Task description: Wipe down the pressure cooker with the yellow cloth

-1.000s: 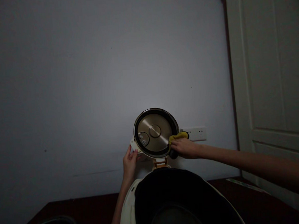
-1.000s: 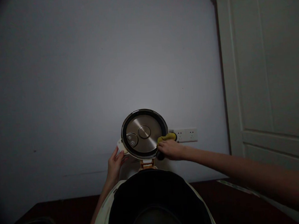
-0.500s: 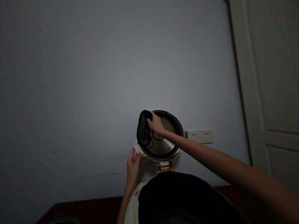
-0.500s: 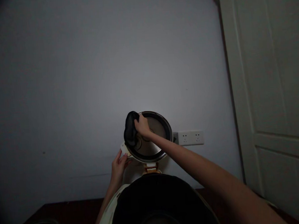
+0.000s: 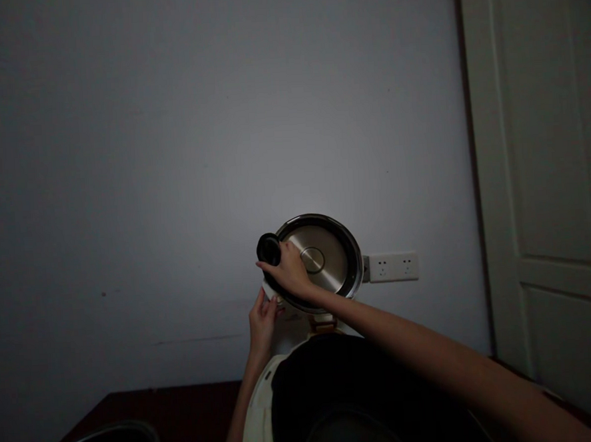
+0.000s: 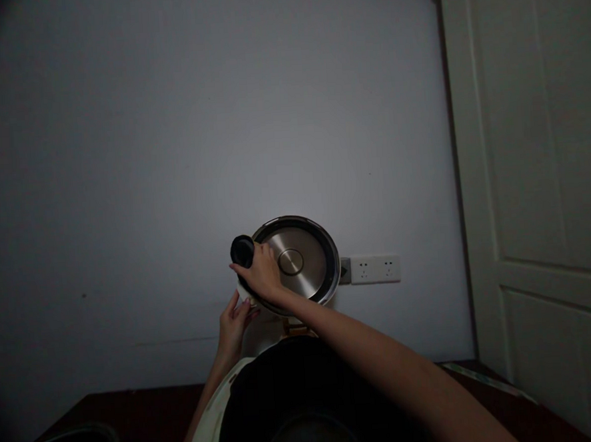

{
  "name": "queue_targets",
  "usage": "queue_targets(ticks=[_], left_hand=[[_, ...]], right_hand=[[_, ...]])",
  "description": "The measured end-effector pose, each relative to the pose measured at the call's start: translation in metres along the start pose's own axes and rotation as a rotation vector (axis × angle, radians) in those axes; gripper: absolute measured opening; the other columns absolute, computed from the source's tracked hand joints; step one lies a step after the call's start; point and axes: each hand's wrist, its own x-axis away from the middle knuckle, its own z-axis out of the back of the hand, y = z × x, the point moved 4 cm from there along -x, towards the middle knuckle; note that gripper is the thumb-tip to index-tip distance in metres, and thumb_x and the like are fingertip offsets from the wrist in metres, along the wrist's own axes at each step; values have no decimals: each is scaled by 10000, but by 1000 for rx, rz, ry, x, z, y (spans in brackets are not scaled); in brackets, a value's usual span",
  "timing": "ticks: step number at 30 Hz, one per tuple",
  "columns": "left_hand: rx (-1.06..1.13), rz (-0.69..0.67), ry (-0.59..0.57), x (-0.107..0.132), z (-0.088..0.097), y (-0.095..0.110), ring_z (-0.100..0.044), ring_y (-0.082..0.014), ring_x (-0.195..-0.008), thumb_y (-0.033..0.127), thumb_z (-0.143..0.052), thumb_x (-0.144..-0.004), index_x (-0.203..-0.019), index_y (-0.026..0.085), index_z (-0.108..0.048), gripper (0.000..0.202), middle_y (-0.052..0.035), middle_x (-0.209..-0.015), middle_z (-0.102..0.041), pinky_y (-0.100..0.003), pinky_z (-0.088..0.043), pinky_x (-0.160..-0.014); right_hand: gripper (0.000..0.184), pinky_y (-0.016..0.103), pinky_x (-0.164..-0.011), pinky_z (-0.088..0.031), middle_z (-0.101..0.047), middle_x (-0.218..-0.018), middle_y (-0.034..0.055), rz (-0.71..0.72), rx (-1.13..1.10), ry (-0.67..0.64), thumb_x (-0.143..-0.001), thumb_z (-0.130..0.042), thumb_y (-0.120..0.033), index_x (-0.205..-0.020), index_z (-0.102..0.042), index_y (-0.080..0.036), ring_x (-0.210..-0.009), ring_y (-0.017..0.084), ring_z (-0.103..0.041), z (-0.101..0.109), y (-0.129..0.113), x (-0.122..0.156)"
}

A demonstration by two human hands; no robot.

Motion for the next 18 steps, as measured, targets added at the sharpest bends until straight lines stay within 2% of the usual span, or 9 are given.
queue_targets(ticks=[2, 6, 10, 14, 18], left_hand=[[-4, -6, -5, 0, 1, -1, -678, -163, -708, 419, -762, -667, -1365, 85, -449, 835, -48, -790, -722, -283, -556, -709], [14, 1, 18, 0, 2, -3, -686, -174, -750, 416, -769, -657, -1343, 96, -483, 810, -72, -847, -731, -285, -551, -736], [22, 18, 55, -1, 4, -6, -685, -173, -739, 400, -783, -645, -1376, 85, -439, 867, -61, -804, -727, -282, -553, -721], [-1, 0, 46, -2, 5, -5, -677, -162, -692, 418, -793, -616, -1372, 67, -441, 905, -39, -742, -720, -276, -553, -718], [11, 0, 17, 1, 1, 0, -691, -184, -754, 405, -767, -656, -1360, 82, -465, 831, -94, -875, -738, -275, -554, -716]], right_hand=[[398, 406, -907, -443, -551, -1097, 140, 10, -2, -38, -795, -647, -378, -1099, -533, -147, -1046, 280, -515, -3, 2, 5], [178, 357, -833, -465, -613, -994, 102, 63, -46, -111, -790, -570, -159, -966, -596, -164, -922, 242, -574, -3, 9, 11], [274, 311, -815, -453, -671, -942, 88, 111, -77, -236, -703, -523, -22, -908, -652, -150, -893, 225, -603, 2, 16, 24], [381, 282, -755, -436, -698, -888, 63, 125, -80, -341, -614, -501, 23, -899, -696, -141, -839, 212, -609, 10, 30, 47], [407, 265, -727, -404, -689, -858, 49, 188, -8, -541, -598, -515, 12, -921, -710, -140, -831, 201, -587, 24, 50, 66]])
